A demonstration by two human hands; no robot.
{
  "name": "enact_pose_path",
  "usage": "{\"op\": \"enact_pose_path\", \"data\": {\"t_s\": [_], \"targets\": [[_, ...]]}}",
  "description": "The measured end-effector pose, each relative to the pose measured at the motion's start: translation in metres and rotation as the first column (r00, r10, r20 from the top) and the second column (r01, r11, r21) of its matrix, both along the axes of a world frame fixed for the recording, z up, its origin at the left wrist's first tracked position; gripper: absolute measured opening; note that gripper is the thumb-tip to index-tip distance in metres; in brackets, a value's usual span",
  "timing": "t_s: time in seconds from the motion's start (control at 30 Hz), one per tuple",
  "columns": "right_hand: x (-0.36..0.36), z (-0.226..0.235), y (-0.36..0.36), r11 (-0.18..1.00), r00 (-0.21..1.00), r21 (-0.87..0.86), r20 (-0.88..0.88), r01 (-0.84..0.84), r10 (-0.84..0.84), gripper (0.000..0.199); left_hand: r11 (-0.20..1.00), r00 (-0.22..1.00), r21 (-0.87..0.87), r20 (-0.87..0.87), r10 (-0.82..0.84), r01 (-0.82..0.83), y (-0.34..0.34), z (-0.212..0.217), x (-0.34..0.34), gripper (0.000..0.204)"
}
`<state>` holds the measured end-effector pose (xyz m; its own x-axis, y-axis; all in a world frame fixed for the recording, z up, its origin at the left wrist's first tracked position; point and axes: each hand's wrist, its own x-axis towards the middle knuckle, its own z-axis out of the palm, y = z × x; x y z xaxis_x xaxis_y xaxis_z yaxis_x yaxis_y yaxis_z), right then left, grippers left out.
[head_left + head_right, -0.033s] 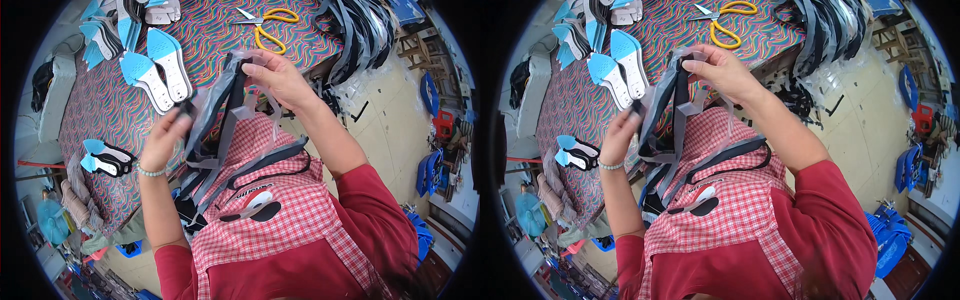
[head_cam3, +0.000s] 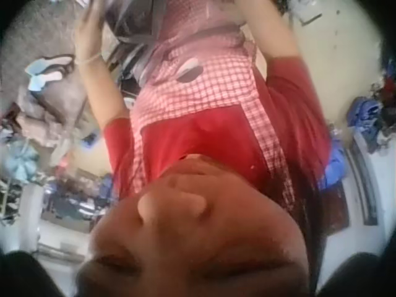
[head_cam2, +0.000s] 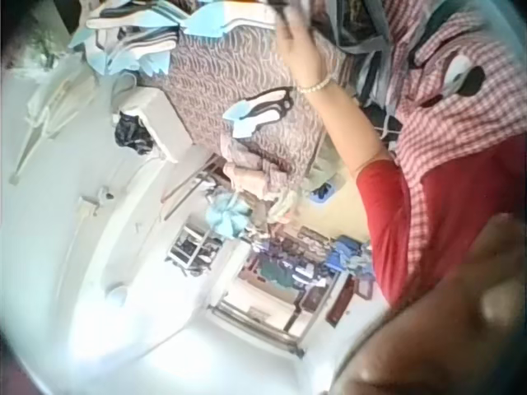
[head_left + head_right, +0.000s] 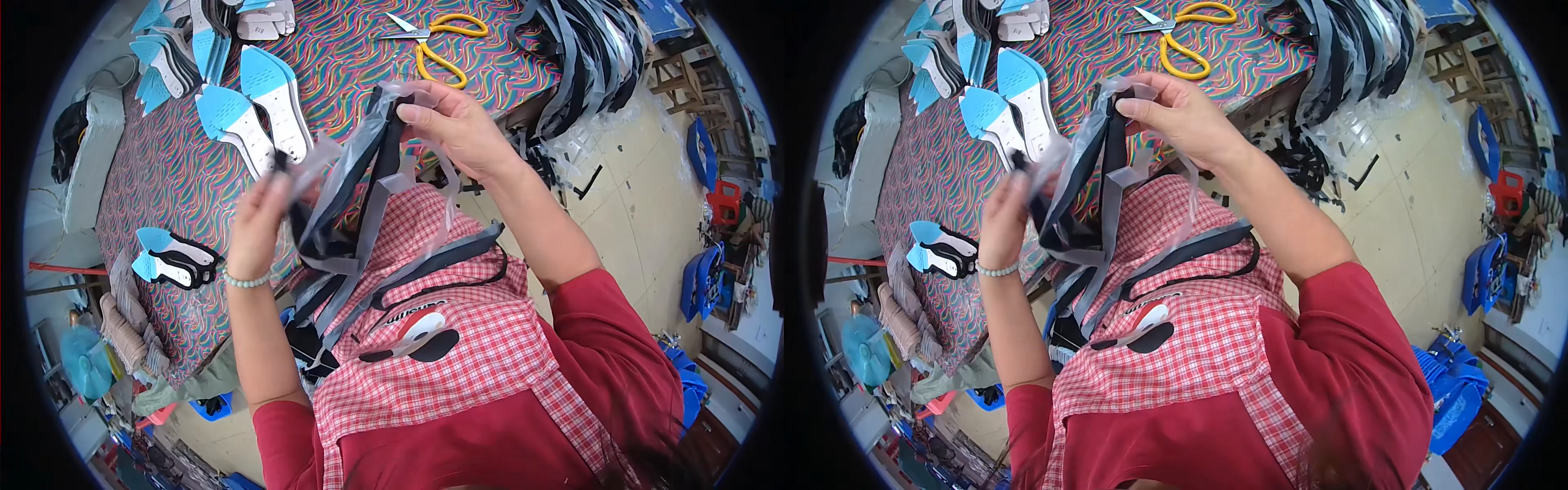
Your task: The person assembles slipper sandals by attaching black straps to light-blue and white slipper soles. They repeatedly pick up a sole, wrap a strap around it, and trim the excess strap with yellow-handled scissors. Finished units are placed on the table, and the process repeats for multiple pairs.
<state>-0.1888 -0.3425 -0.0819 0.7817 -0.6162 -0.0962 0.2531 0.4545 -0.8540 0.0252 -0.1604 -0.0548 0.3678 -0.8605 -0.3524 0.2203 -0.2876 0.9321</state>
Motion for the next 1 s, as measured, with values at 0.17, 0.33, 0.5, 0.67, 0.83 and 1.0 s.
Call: {"op": "enact_pose_path", "data": {"t_s": [0.17,0.33,0.5,0.67,0.83,1.0], "targets": [[0.000,-0.006,0.003,0.995,0.999,-0.099,-0.040,-0.009,0.005,0.033,0.939,0.970,-0.261,-0.158,0.186,-0.222,-0.005,0.004,0.033,0.035],[0.011,-0.013,0.000,0.993,0.996,-0.106,-0.074,0.050,-0.058,0.033,0.995,0.999,-0.103,0.047,0.018,-0.013,-0.037,0.016,-0.009,0.036],[0.021,-0.029,-0.008,0.991,0.988,-0.049,-0.082,0.126,-0.130,0.029,0.995,0.998,-0.081,0.005,-0.059,0.060,-0.065,-0.017,-0.033,0.032],[0.021,-0.028,-0.002,0.986,0.982,-0.007,-0.094,0.165,-0.165,0.029,0.990,0.981,0.104,-0.175,-0.078,0.098,-0.075,-0.012,-0.052,0.026],[0.016,-0.020,0.005,0.964,0.968,-0.121,-0.059,0.236,-0.245,0.034,0.999,0.965,-0.002,-0.260,0.046,-0.048,-0.072,-0.022,-0.049,0.025],[0.008,-0.004,0.028,0.954,0.973,-0.300,-0.224,-0.012,-0.059,0.040,0.992,0.966,-0.105,0.241,0.099,-0.075,-0.072,-0.031,-0.062,0.023]]}}
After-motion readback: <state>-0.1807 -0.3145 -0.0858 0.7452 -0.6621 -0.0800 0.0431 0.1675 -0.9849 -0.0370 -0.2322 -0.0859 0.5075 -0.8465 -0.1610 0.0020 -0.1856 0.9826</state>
